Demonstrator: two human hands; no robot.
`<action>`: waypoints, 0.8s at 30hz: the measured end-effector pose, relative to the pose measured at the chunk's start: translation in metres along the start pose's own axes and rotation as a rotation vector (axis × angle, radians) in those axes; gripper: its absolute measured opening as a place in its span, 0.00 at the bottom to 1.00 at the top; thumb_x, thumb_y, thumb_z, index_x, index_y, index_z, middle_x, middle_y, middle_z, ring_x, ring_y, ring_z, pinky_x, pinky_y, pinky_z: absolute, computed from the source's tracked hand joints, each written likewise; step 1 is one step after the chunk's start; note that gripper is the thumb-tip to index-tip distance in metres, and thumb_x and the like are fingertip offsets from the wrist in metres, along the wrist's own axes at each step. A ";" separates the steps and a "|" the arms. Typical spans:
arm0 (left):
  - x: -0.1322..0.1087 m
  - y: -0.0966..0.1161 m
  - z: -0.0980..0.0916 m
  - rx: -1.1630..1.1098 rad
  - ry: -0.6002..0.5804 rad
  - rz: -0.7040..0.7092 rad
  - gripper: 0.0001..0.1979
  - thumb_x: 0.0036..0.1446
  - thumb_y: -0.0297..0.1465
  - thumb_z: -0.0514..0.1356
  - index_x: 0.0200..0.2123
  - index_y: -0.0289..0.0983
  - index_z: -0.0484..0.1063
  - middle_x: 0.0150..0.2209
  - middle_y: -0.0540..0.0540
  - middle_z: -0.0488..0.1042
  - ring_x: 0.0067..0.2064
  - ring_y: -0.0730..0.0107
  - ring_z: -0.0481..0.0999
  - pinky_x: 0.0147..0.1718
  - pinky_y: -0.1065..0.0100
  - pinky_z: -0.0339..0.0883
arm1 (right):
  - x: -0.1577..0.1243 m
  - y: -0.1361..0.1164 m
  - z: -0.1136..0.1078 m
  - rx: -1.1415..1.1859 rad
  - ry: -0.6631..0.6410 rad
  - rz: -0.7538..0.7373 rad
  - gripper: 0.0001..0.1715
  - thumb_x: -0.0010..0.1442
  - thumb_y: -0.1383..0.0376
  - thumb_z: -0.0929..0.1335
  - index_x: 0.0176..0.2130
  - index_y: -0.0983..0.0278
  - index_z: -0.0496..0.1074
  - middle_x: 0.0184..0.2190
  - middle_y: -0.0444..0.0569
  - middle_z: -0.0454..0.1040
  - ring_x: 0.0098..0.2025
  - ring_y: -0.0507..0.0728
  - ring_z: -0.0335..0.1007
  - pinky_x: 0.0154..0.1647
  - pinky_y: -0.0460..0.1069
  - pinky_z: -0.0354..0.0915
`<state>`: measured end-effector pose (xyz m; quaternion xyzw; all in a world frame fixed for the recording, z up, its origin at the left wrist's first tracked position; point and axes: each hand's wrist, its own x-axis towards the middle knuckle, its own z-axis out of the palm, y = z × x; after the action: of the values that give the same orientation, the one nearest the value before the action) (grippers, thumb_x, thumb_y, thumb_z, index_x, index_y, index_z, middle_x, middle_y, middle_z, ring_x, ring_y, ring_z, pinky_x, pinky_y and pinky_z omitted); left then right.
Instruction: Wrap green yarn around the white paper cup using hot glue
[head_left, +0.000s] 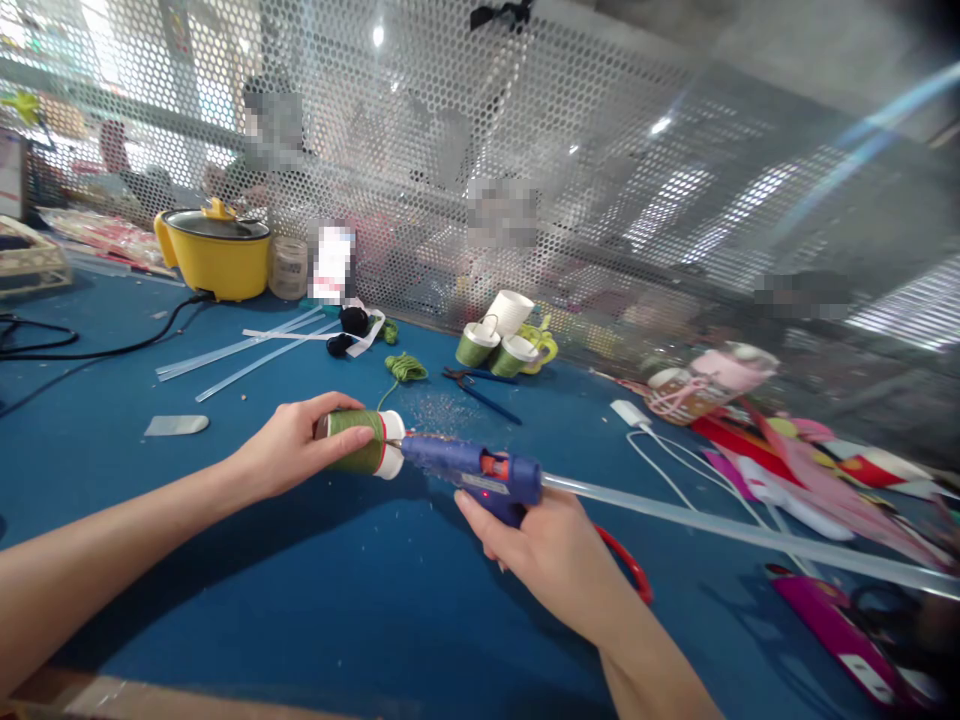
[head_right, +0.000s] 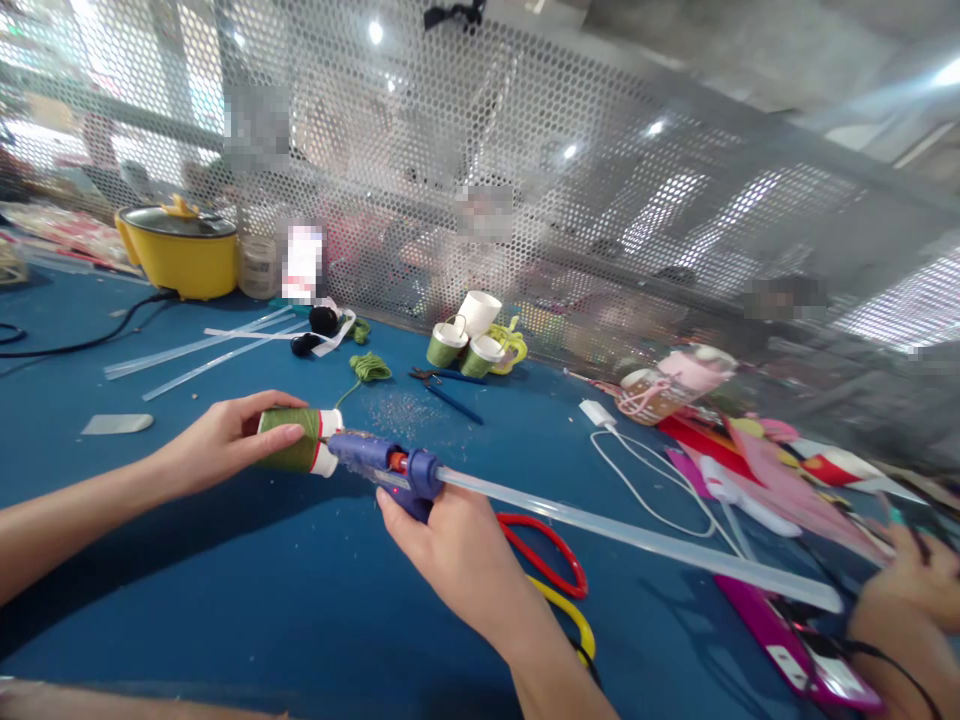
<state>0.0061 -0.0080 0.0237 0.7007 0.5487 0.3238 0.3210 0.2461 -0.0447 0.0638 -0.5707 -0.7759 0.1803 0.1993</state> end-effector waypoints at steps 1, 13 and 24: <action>0.000 0.000 0.000 0.000 -0.004 0.001 0.25 0.52 0.49 0.54 0.45 0.37 0.70 0.31 0.47 0.76 0.30 0.66 0.71 0.26 0.70 0.63 | 0.000 0.000 0.000 -0.003 0.000 -0.001 0.13 0.56 0.57 0.63 0.29 0.62 0.71 0.15 0.43 0.71 0.20 0.55 0.68 0.24 0.48 0.63; -0.002 -0.002 0.004 -0.021 -0.036 0.044 0.26 0.51 0.47 0.57 0.48 0.36 0.68 0.31 0.47 0.75 0.28 0.67 0.72 0.26 0.70 0.66 | -0.001 0.003 0.003 0.006 0.016 0.047 0.15 0.57 0.56 0.63 0.25 0.62 0.67 0.15 0.43 0.69 0.19 0.54 0.67 0.25 0.48 0.64; -0.002 -0.009 0.005 0.032 -0.006 0.236 0.22 0.52 0.42 0.59 0.48 0.39 0.68 0.45 0.43 0.73 0.41 0.61 0.74 0.38 0.65 0.68 | 0.001 0.000 0.004 0.013 0.030 0.041 0.15 0.56 0.58 0.63 0.22 0.61 0.65 0.13 0.42 0.68 0.19 0.54 0.67 0.24 0.48 0.64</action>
<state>0.0051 -0.0085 0.0132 0.7665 0.4666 0.3485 0.2708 0.2440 -0.0436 0.0607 -0.5877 -0.7599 0.1809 0.2109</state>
